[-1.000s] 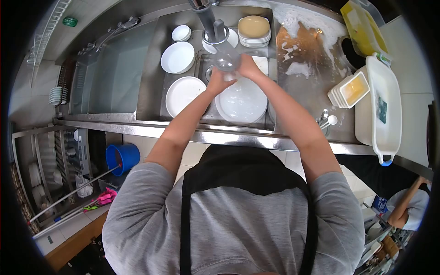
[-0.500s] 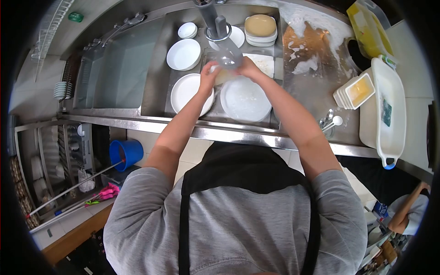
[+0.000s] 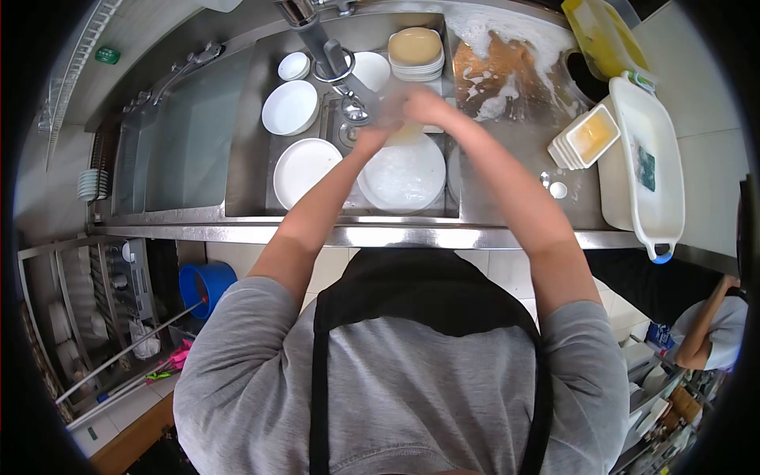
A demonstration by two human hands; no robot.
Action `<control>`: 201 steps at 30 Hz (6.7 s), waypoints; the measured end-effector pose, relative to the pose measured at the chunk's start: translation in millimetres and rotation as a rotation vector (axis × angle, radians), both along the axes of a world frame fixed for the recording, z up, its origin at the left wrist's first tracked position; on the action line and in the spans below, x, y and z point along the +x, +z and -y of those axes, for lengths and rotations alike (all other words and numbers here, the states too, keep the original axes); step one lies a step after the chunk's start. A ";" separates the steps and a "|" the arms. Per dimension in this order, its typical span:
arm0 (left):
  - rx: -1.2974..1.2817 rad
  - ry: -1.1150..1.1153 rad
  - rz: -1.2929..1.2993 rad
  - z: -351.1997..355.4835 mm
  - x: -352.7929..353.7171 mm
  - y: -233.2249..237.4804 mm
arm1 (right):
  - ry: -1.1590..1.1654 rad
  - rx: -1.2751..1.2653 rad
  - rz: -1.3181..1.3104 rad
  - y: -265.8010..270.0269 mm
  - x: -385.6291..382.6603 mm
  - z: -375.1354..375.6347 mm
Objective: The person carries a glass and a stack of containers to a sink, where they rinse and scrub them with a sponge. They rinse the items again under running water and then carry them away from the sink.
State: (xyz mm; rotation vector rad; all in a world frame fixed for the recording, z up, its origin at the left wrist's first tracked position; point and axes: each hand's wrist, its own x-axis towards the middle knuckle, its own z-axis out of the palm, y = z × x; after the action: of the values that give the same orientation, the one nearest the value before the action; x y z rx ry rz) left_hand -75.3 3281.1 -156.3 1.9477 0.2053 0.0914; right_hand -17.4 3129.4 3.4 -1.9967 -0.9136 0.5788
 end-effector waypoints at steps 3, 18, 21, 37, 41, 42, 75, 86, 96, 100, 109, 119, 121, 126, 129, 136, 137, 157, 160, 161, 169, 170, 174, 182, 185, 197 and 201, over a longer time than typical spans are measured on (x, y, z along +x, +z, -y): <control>0.363 -0.176 0.225 17.9 -22.1 49.9 | -0.069 -0.077 0.185 36.8 4.0 32.7; 0.709 -0.823 0.828 161.4 -40.0 90.6 | -1.133 -0.704 0.361 8.8 -7.8 327.9; 0.660 -0.977 0.765 174.0 -53.3 94.8 | -1.171 -0.499 0.324 -3.1 -1.3 332.3; -0.653 0.261 -0.397 14.2 -20.7 20.4 | -0.325 -0.519 0.430 26.8 25.7 103.0; -1.010 0.196 -0.442 -30.8 -27.8 32.2 | -0.041 -0.486 0.482 -43.0 4.4 6.1; -1.074 0.079 -0.480 -36.3 -31.7 42.2 | -0.027 -0.479 0.483 -46.5 0.4 -5.0; 0.671 -0.137 0.362 -58.1 -76.2 83.5 | -0.186 -0.231 0.229 -93.4 0.8 -61.1; -0.575 0.294 -0.117 -50.5 -34.7 1.2 | -0.082 0.033 -0.340 -77.8 -7.3 -57.2; 0.243 -0.035 0.242 10.4 -24.1 27.8 | -0.058 -0.042 0.032 4.0 10.0 9.1; 0.499 -0.241 0.435 50.7 -51.3 77.9 | -0.225 -0.022 0.288 15.8 34.8 89.1; 0.544 -0.713 0.909 138.3 -40.2 157.4 | -0.913 -0.794 0.540 38.8 29.5 308.3; 0.547 -1.120 0.913 176.0 -37.8 113.2 | -1.082 -0.729 0.486 -14.8 32.5 337.9; 0.454 -1.156 0.875 174.4 -42.2 116.1 | -1.041 -0.754 0.483 -1.9 34.9 333.5; 0.364 -1.028 0.808 165.1 -45.7 123.8 | -0.984 -0.613 0.571 68.5 36.2 288.9; 0.268 -0.696 0.745 140.8 -55.5 126.1 | -0.761 -0.609 0.646 92.0 43.2 218.4; -0.674 0.274 -0.405 -5.3 -50.8 37.2 | -0.104 -0.529 0.624 -39.5 20.7 26.5; -0.672 0.283 -0.401 -13.4 -48.0 42.5 | -0.061 -0.499 0.573 -53.1 14.4 8.7; 0.003 -0.328 -0.118 -41.5 -14.7 -23.3 | -0.090 0.340 -0.198 -107.9 -7.4 -52.0; 0.289 -0.215 -0.125 -28.9 -20.8 8.8 | -0.097 0.188 0.023 -103.1 1.4 -48.9; 0.368 -0.212 0.015 -33.6 -23.7 0.9 | -0.119 0.057 0.183 -98.4 2.3 -49.5; 0.852 -0.239 0.258 -64.3 -56.1 58.2 | -0.210 -0.181 0.025 -78.9 -10.7 -58.3; 0.875 -0.204 0.275 -64.7 -59.8 69.6 | -0.255 -0.179 -0.002 -80.8 -12.0 -59.4; 0.750 -0.024 0.301 -73.0 -62.5 75.7 | -0.242 -0.180 0.006 -88.0 -12.8 -63.3; -0.459 0.371 -0.186 -56.8 -45.9 40.4 | -0.098 -0.186 -0.122 -69.0 -12.5 -55.9; -0.665 0.379 -0.199 -54.5 -31.5 17.1 | -0.085 0.023 -0.154 -89.1 -9.0 -60.0; 0.496 -0.103 0.285 31.8 -31.8 34.4 | -0.070 -0.079 0.178 -5.5 21.5 36.0; 0.517 -0.191 0.499 72.1 -56.5 87.3 | -0.325 -0.278 0.336 35.1 36.7 129.1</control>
State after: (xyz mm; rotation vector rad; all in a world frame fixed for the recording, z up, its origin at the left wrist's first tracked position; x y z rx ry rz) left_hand -131.8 3209.0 -69.1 2.3695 -0.3690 0.5401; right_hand 19.3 3000.3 38.5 -2.4824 -0.7037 0.1953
